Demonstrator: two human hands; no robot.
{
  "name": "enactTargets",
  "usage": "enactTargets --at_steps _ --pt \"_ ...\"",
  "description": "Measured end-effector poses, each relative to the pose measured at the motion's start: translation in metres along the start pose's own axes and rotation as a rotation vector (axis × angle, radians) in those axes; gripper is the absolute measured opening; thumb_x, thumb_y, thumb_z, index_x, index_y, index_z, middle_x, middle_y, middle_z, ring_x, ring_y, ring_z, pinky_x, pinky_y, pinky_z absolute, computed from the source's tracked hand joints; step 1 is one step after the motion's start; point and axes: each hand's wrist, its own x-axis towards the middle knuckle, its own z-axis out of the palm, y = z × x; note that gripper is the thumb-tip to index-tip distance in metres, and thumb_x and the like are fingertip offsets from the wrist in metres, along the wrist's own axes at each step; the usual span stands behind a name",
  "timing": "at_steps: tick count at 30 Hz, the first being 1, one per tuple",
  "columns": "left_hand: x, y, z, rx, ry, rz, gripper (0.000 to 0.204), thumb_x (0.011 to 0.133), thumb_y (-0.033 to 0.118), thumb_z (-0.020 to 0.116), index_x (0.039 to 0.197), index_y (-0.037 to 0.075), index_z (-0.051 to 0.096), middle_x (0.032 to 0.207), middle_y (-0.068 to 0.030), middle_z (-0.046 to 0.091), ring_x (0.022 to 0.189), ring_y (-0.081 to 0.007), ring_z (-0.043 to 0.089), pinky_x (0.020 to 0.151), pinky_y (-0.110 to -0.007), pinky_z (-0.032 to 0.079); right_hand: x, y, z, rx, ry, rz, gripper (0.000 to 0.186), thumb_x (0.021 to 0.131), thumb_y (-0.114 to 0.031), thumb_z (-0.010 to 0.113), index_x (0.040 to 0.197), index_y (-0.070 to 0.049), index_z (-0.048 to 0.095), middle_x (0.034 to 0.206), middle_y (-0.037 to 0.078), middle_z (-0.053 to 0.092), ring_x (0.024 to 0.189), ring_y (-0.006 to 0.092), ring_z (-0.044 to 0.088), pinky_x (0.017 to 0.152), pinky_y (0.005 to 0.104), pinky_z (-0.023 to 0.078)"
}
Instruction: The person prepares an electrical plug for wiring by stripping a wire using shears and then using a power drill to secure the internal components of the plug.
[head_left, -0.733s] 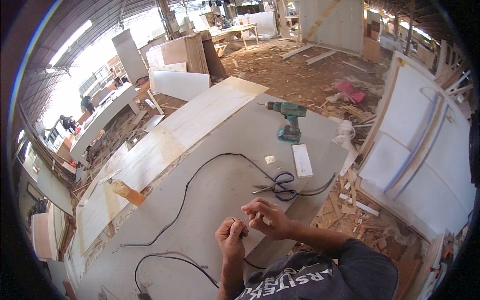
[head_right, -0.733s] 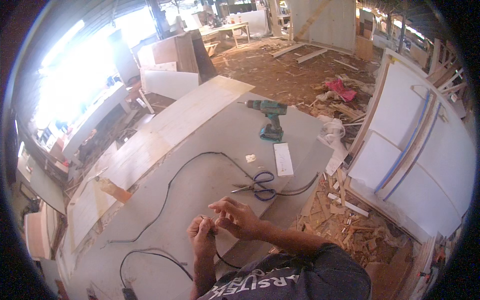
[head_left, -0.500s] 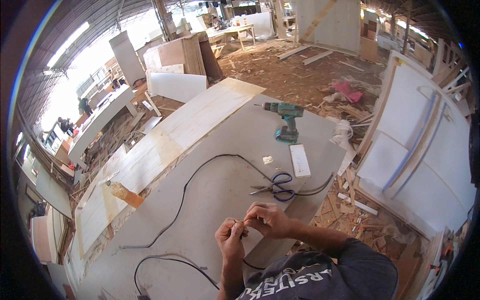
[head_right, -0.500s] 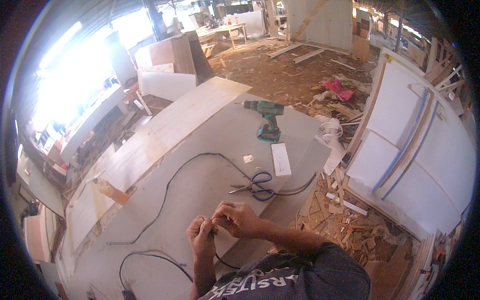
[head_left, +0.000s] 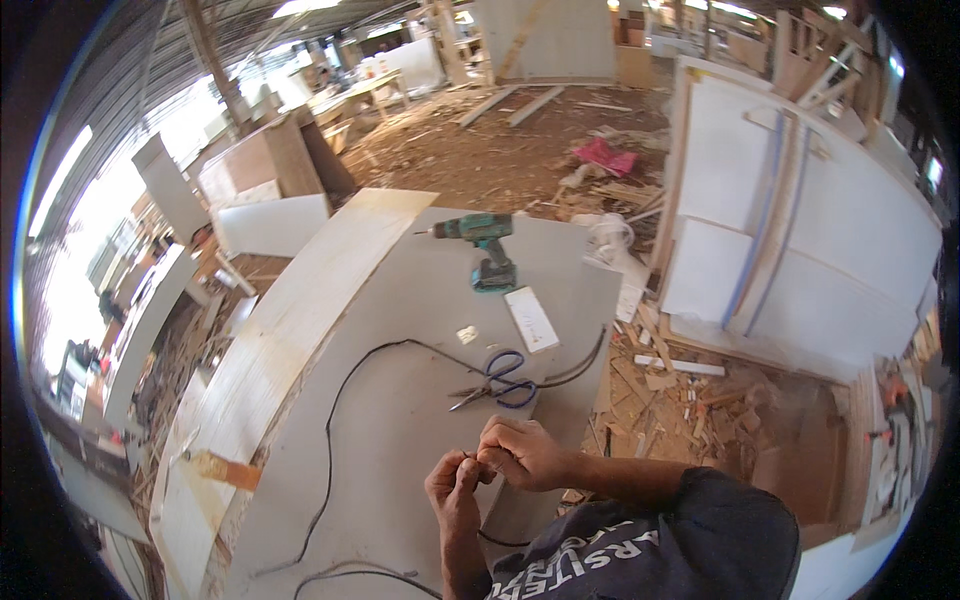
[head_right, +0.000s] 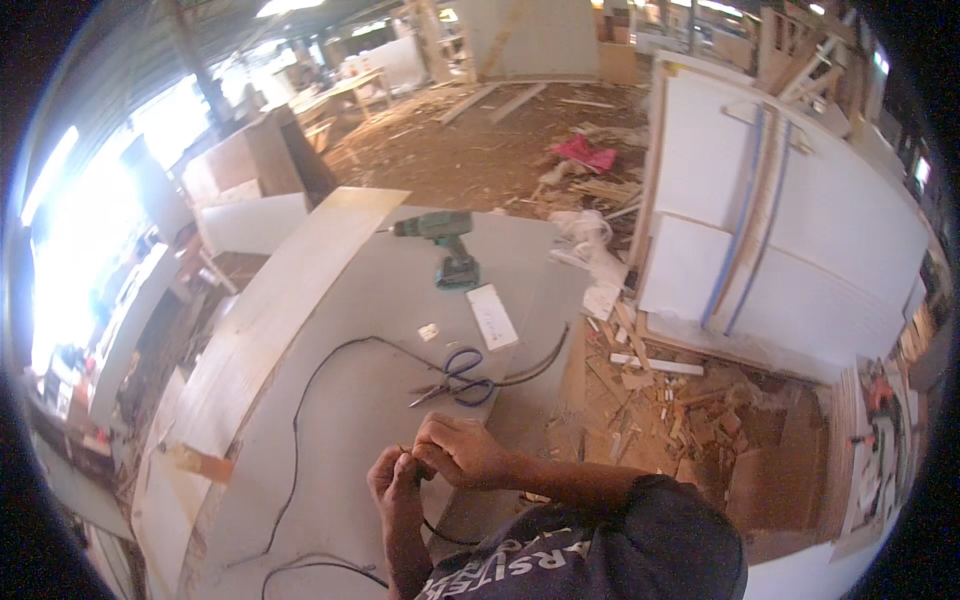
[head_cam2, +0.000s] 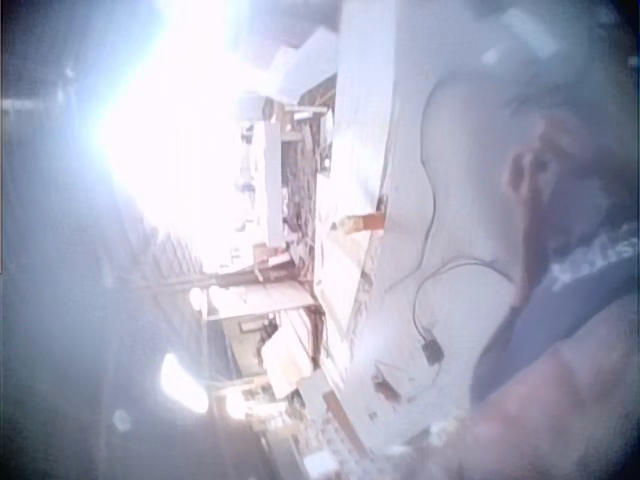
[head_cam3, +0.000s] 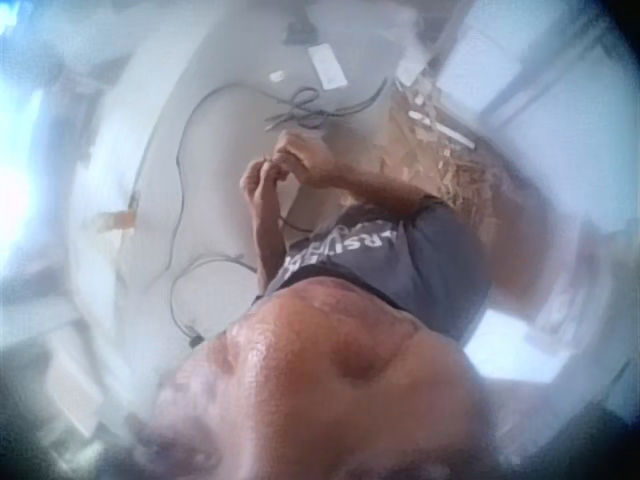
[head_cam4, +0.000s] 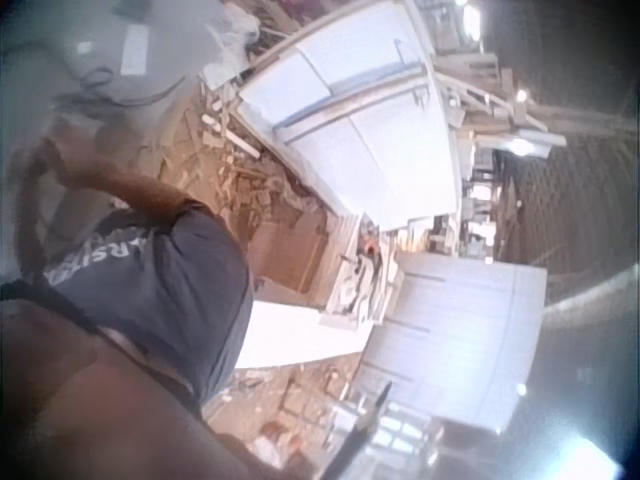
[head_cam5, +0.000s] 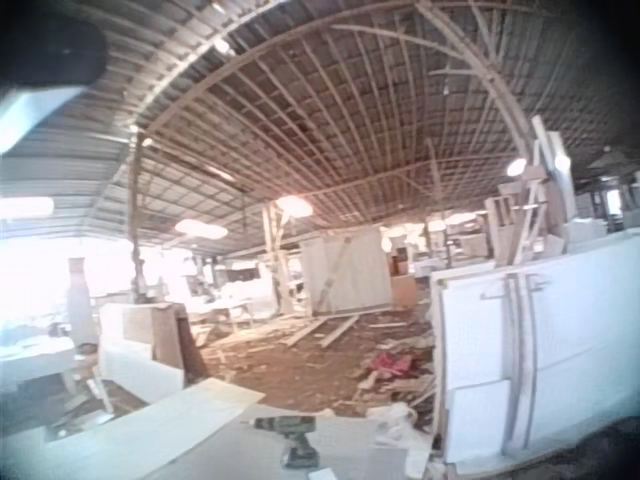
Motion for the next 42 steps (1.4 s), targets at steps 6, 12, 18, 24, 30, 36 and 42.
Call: enactTargets --at_steps 6,12,18,24,30,36,42 --pt "0.01 -0.006 0.023 0.112 -0.013 -0.078 0.023 0.094 0.013 0.063 0.075 0.003 0.056 0.069 -0.0023 0.055 0.063 -0.0105 0.05 0.058 -0.026 0.04 -0.02 -0.019 -0.03 -0.137 0.098 0.004 0.013 0.1 -0.019 0.059 0.099 -0.006 0.06 0.096 0.009 0.061 0.085 0.028 0.066 0.073 0.0396 0.053" --pt "0.015 -0.028 0.025 0.088 -0.185 0.048 0.024 0.091 0.015 0.065 0.074 0.007 0.05 0.067 0.0011 0.048 0.06 -0.0091 0.044 0.054 -0.026 0.036 -0.034 0.004 -0.039 -0.16 0.012 0.013 0.021 0.1 -0.022 0.057 0.112 -0.005 0.056 0.108 0.016 0.057 0.101 0.0353 0.06 0.083 0.0452 0.049" --pt "0.015 -0.033 0.041 0.065 -0.228 -0.023 0.023 0.092 0.015 0.065 0.075 0.007 0.051 0.068 0.001 0.049 0.059 -0.0089 0.044 0.054 -0.026 0.036 -0.041 -0.021 -0.05 -0.053 0.237 -0.031 0.02 0.1 -0.022 0.057 0.102 -0.003 0.058 0.099 0.014 0.06 0.093 0.0353 0.061 0.08 0.0442 0.048" --pt "0.006 -0.019 0.035 -0.006 -0.097 -0.022 0.022 0.092 0.014 0.064 0.076 0.007 0.052 0.069 0.0008 0.05 0.059 -0.0086 0.044 0.053 -0.026 0.035 -0.036 -0.002 -0.033 -0.124 0.026 0.099 0.021 0.101 -0.025 0.057 0.097 -0.004 0.06 0.095 0.013 0.061 0.093 0.0341 0.063 0.078 0.0419 0.05" --pt "-0.007 -0.002 0.045 0.015 -0.054 0.033 0.019 0.094 0.013 0.062 0.079 0.006 0.054 0.07 0.0 0.051 0.059 -0.008 0.044 0.053 -0.024 0.035 -0.039 -0.02 -0.027 -0.166 0.035 0.26 0.019 0.099 -0.024 0.06 0.098 -0.006 0.062 0.096 0.016 0.063 0.09 0.0318 0.067 0.072 0.0407 0.053" --pt "0.004 -0.002 0.02 0.015 0.045 -0.011 0.018 0.095 0.014 0.061 0.082 0.005 0.055 0.07 -0.001 0.052 0.061 -0.0095 0.046 0.053 -0.024 0.037 -0.007 -0.009 -0.029 0.068 0.123 0.055 0.03 0.101 -0.026 0.058 0.12 -0.005 0.054 0.106 0.015 0.063 0.087 0.0273 0.066 0.078 0.039 0.052" --pt "0.04 -0.028 -0.006 -0.006 -0.033 -0.175 0.017 0.095 0.017 0.063 0.084 0.006 0.057 0.071 -0.0023 0.054 0.06 -0.0113 0.049 0.053 -0.026 0.04 -0.028 -0.005 -0.224 -0.311 1.068 -0.029 0.057 0.103 -0.035 0.056 0.145 -0.005 0.031 0.103 0.009 0.06 0.08 0.0138 0.064 0.057 0.0261 0.051"
